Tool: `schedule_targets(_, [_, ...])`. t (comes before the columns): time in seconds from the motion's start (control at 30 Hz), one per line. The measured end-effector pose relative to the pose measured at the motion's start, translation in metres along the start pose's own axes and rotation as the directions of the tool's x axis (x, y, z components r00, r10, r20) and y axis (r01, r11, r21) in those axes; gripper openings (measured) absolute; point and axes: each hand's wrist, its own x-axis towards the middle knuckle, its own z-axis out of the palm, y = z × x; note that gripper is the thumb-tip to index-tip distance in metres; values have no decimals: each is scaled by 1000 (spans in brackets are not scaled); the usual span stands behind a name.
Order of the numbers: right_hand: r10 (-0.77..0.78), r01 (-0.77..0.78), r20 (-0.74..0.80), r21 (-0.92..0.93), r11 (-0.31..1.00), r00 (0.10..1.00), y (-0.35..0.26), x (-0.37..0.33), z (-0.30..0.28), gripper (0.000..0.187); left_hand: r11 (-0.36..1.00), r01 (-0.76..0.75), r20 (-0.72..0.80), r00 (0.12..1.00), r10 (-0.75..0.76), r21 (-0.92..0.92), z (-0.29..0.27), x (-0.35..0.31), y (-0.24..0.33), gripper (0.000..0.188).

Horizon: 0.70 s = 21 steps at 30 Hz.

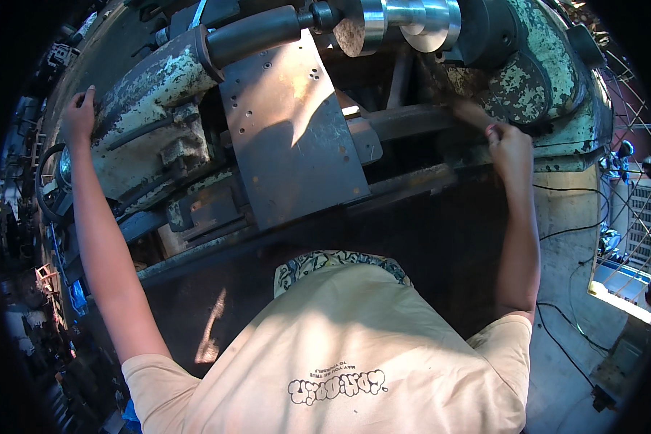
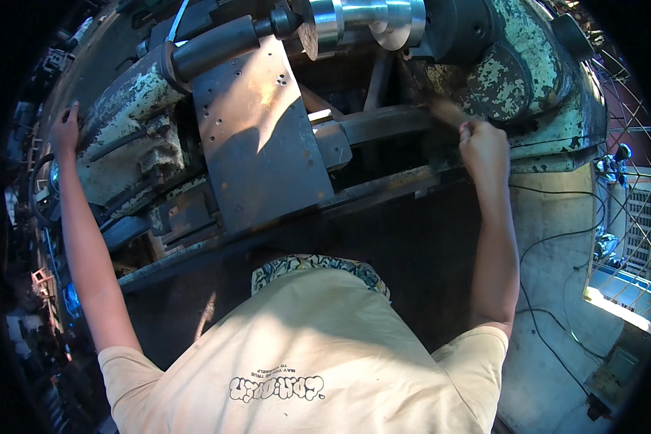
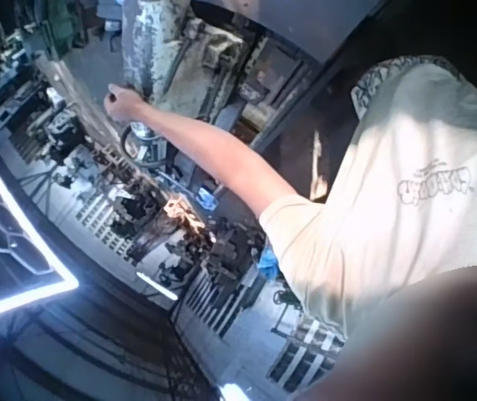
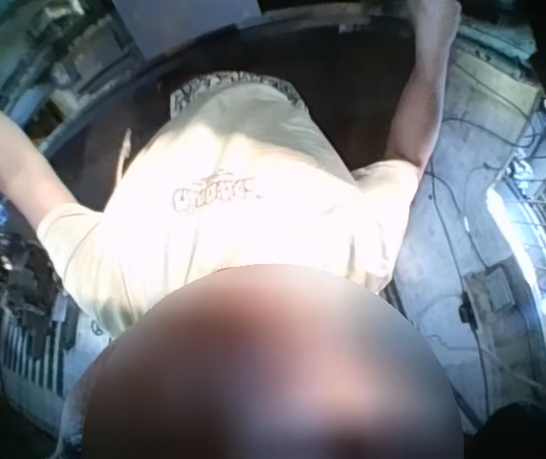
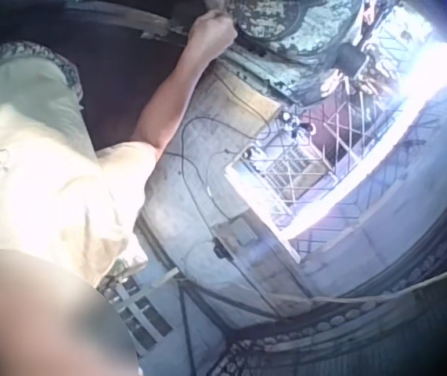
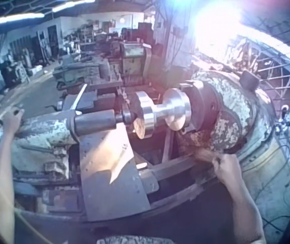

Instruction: The person uses a brush to sweep metal shavings and debris from the bed, chuck, and tool post of a metal lathe. They also use a metal rod to clear chips from the chuck area. The person moves around the machine to clean different sections.

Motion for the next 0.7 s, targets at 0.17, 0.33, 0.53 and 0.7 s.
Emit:
schedule_targets(0.17, [167, -176, 57, 384, 906, 984, 2, 6, -19, 27, 1000, 4, -30, 1000, -4, -12, 0, -2, 1, 55])
schedule_targets(0.33, [50, -51, 43, 19, 999, 998, 10, 21, -19, 32, 999, -16, -16, 1000, 16, -32, 1, 2, 1, 53])
schedule_targets(0.53, [230, -219, -16, 241, 945, 973, 11, 25, -5, 28, 999, -20, -55, 998, 18, -38, 1, -2, 0, 52])
schedule_targets(0.7, [92, -102, 131, 68, 992, 987, 9, 18, -16, 30, 999, -38, -48, 998, 37, -17, 2, 0, -1, 52])
